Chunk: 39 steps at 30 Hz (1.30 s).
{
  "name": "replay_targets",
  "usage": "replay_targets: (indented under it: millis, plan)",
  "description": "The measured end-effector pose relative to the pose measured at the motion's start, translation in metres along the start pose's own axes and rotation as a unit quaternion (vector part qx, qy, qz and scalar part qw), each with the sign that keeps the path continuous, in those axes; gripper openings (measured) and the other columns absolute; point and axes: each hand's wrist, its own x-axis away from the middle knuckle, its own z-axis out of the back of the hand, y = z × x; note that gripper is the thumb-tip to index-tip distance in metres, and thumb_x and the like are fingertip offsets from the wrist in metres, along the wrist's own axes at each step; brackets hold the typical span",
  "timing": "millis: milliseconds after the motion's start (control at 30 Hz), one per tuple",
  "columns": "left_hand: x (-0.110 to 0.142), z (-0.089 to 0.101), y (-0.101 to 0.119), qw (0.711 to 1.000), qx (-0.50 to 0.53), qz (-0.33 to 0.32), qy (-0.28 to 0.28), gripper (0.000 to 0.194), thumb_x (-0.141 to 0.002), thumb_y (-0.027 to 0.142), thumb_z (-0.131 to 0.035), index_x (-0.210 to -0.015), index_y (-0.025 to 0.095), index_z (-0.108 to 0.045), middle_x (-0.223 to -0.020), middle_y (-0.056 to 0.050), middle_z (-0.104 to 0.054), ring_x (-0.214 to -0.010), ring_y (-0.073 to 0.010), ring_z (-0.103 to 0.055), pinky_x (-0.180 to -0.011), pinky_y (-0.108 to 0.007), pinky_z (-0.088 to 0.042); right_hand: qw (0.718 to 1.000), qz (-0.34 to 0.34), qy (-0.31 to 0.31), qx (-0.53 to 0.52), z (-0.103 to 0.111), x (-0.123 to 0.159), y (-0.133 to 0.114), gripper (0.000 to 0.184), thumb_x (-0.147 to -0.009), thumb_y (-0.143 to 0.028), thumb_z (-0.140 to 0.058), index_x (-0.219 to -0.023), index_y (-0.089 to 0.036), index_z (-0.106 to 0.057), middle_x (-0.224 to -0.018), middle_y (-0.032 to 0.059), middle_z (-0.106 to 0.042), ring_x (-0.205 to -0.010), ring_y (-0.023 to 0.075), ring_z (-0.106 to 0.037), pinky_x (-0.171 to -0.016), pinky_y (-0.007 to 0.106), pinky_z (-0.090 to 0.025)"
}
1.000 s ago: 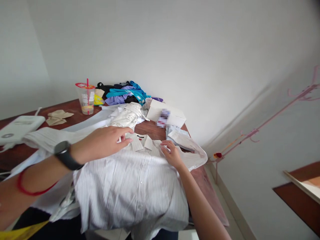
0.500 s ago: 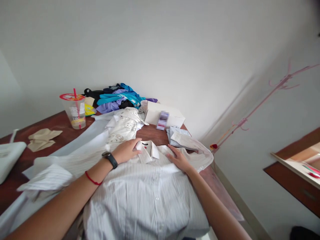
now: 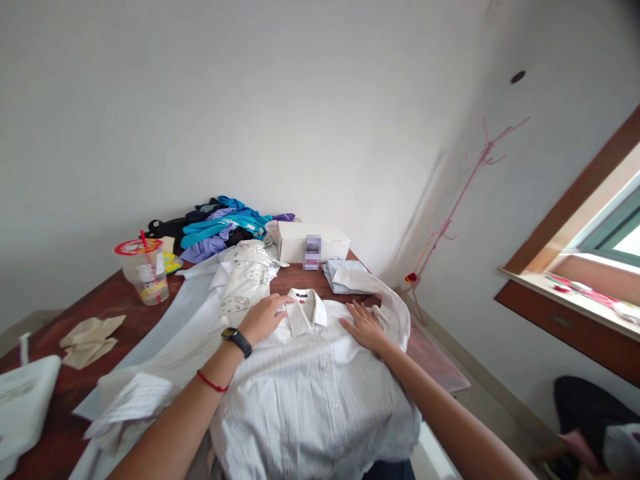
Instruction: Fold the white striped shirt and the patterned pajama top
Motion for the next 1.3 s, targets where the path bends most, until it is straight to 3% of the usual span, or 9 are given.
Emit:
replay_targets:
  millis: [267, 433, 500, 600, 667, 767, 867, 1100, 1300]
  plan:
    - [-0.043, 0.000, 0.021, 0.987, -0.150, 0.030, -0.054, 0.034, -0.100, 0.018, -0.047, -0.119, 0.029, -0.073, -0.120, -0.007, -0.066, -0.107, -0.0226, -0.067, -0.089, -0.031, -0.051, 0.995, -0.101, 0.019, 0.019, 0.013, 0.008, 0.036, 0.081, -0.097, -0.074, -0.024, -0.163, -0.028, -0.021, -0.172, 0.0078, -0.010, -0.158, 0.0343, -0.001, -0.124, 0.059, -0.006]
    - [-0.037, -0.011, 0.029, 0.969, -0.225, 0.072, -0.067, 0.035, -0.089, 0.021, -0.062, -0.123, 0.019, -0.071, -0.128, -0.022, -0.063, -0.126, -0.0439, -0.054, -0.100, -0.061, -0.044, 0.992, -0.119, 0.032, 0.032, 0.013, 0.000, 0.048, 0.080, -0.097, -0.074, -0.025, -0.163, -0.028, -0.025, -0.171, 0.0082, -0.015, -0.157, 0.0363, -0.007, -0.123, 0.060, -0.008]
    - [-0.026, -0.023, 0.033, 0.969, -0.230, 0.052, -0.067, 0.040, -0.091, 0.028, -0.064, -0.130, 0.019, -0.068, -0.139, -0.023, -0.058, -0.138, -0.0473, -0.042, -0.107, -0.065, -0.037, 0.992, -0.119, 0.031, 0.032, 0.011, -0.003, 0.050, 0.081, -0.096, -0.075, -0.025, -0.163, -0.028, -0.025, -0.171, 0.0084, -0.015, -0.157, 0.0368, -0.009, -0.123, 0.060, -0.009]
    - [-0.010, -0.044, 0.031, 0.983, -0.153, -0.062, -0.075, 0.051, -0.100, 0.041, -0.052, -0.147, 0.022, -0.054, -0.158, -0.016, -0.042, -0.150, -0.0388, -0.030, -0.118, -0.057, -0.030, 0.992, -0.121, 0.031, 0.034, 0.008, -0.006, 0.052, 0.082, -0.096, -0.075, -0.024, -0.163, -0.029, -0.023, -0.171, 0.0095, -0.015, -0.157, 0.0358, -0.009, -0.123, 0.061, -0.009]
    - [-0.005, -0.055, 0.025, 0.983, -0.088, -0.113, -0.116, 0.055, -0.102, 0.047, -0.048, -0.152, 0.024, -0.049, -0.164, -0.012, -0.035, -0.151, -0.0358, -0.028, -0.120, -0.054, -0.030, 0.991, -0.123, 0.030, 0.037, 0.007, -0.007, 0.053, 0.082, -0.096, -0.075, -0.023, -0.163, -0.029, -0.023, -0.171, 0.0103, -0.014, -0.157, 0.0352, -0.010, -0.122, 0.061, -0.009]
    - [-0.002, -0.064, 0.015, 0.977, -0.054, -0.098, -0.180, 0.058, -0.102, 0.055, -0.046, -0.153, 0.027, -0.049, -0.166, -0.010, -0.028, -0.152, -0.0376, -0.026, -0.121, -0.057, -0.029, 0.991, -0.121, 0.033, 0.040, 0.007, -0.007, 0.054, 0.082, -0.096, -0.075, -0.023, -0.163, -0.029, -0.023, -0.171, 0.0104, -0.015, -0.157, 0.0349, -0.011, -0.122, 0.061, -0.010]
    - [-0.003, -0.063, 0.011, 0.975, -0.047, -0.082, -0.199, 0.059, -0.102, 0.055, -0.045, -0.154, 0.026, -0.047, -0.168, -0.010, -0.024, -0.153, -0.0382, -0.022, -0.122, -0.058, -0.026, 0.992, -0.112, 0.041, 0.043, 0.007, -0.006, 0.055, 0.081, -0.096, -0.075, -0.024, -0.162, -0.028, -0.025, -0.171, 0.0096, -0.017, -0.157, 0.0350, -0.012, -0.122, 0.062, -0.009]
    - [-0.004, -0.060, 0.011, 0.979, -0.030, -0.106, -0.175, 0.052, -0.100, 0.050, -0.052, -0.145, 0.024, -0.058, -0.164, -0.012, -0.033, -0.150, -0.0348, -0.034, -0.122, -0.054, -0.029, 0.993, -0.091, 0.075, 0.011, 0.008, -0.003, 0.053, 0.079, -0.096, -0.071, -0.032, -0.160, -0.025, -0.034, -0.169, 0.0118, -0.024, -0.155, 0.0411, -0.014, -0.122, 0.063, -0.012]
    - [-0.006, -0.054, 0.014, 0.977, -0.023, -0.106, -0.185, 0.049, -0.099, 0.044, -0.055, -0.142, 0.022, -0.061, -0.163, -0.011, -0.036, -0.147, -0.0289, -0.039, -0.123, -0.044, -0.030, 0.993, -0.085, 0.080, -0.003, 0.010, 0.000, 0.052, 0.077, -0.098, -0.068, -0.034, -0.159, -0.022, -0.034, -0.169, 0.0151, -0.022, -0.155, 0.0402, -0.015, -0.121, 0.065, -0.008]
